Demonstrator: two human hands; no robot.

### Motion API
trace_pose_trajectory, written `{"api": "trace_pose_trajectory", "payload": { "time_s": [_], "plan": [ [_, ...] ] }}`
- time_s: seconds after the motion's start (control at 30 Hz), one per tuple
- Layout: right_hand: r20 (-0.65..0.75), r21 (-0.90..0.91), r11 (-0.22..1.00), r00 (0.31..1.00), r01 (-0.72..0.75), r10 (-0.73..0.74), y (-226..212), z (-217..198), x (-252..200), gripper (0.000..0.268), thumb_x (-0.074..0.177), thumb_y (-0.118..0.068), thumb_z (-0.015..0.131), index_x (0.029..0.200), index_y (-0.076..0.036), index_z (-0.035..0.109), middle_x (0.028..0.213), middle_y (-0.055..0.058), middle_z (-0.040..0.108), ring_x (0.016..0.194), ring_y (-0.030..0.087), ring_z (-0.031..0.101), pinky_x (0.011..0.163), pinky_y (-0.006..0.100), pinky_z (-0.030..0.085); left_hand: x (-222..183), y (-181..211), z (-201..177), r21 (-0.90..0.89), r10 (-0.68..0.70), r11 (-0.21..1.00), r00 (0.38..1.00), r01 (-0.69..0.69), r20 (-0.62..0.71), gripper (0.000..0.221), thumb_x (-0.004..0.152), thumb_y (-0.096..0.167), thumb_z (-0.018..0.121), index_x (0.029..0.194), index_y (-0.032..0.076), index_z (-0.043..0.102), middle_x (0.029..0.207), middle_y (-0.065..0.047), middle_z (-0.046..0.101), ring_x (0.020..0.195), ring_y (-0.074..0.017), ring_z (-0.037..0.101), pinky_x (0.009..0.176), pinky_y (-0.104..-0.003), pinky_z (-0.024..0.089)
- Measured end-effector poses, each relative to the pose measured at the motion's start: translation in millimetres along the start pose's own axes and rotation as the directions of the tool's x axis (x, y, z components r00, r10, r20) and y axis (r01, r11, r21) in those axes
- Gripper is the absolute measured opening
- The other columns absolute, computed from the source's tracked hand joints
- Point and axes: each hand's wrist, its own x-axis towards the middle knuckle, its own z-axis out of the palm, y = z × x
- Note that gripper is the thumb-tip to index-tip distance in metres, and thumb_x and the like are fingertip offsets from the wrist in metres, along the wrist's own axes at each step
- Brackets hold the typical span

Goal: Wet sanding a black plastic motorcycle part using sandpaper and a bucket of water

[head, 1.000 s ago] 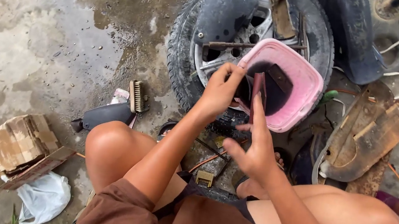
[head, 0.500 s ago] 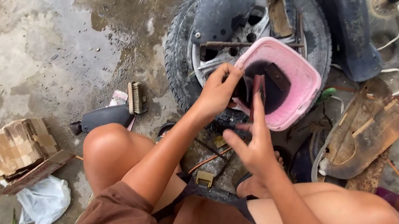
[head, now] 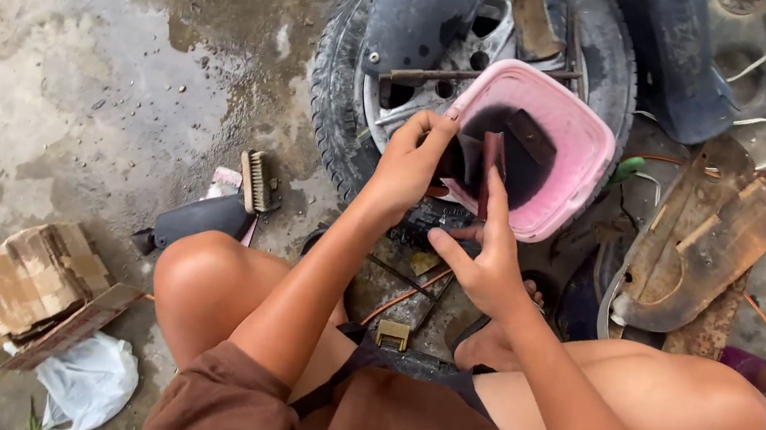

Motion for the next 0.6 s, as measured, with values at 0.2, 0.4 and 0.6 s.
{"api": "trace_pose_trajectory", "payload": {
  "time_s": [0.2,0.4,0.6],
  "plan": [
    [0.023,-0.088,0.995,0.999,0.041,-0.039,-7,2,-1,0.116,0.081,-0.024,0.087,0.165,-0.005,0.009,0.165,0.031,0.022,0.121,0.043,0.063,0.095,0.048,0.056,-2,-1,3,-0.002,-0.041,0.999,0.998,0.041,-0.050,0.040,0.097,0.051,0.059,0.097,0.011,0.062,0.088,-0.011,0.061,0.084,-0.0222,0.064,0.064,-0.040,0.065],
    [0.054,0.075,0.996,0.998,-0.042,0.038,-42,-1,-9,0.123,0.069,-0.021,0.090,0.164,-0.008,0.014,0.168,0.018,0.025,0.144,0.031,0.044,0.096,0.041,0.056,-4,-6,6,0.025,-0.051,0.998,0.999,0.051,0.006,0.044,0.098,0.053,0.060,0.103,0.010,0.065,0.100,-0.020,0.068,0.091,-0.0266,0.067,0.070,-0.044,0.066],
    [0.077,0.002,0.998,0.995,-0.065,0.065,-23,-9,-19,0.115,0.078,-0.029,0.084,0.166,-0.010,0.011,0.166,0.025,0.024,0.117,0.036,0.066,0.096,0.046,0.056,-6,-3,8,0.016,-0.048,0.999,0.999,0.048,-0.022,0.041,0.098,0.049,0.058,0.098,0.009,0.062,0.088,-0.013,0.060,0.085,-0.0223,0.063,0.066,-0.041,0.065]
  ]
}}
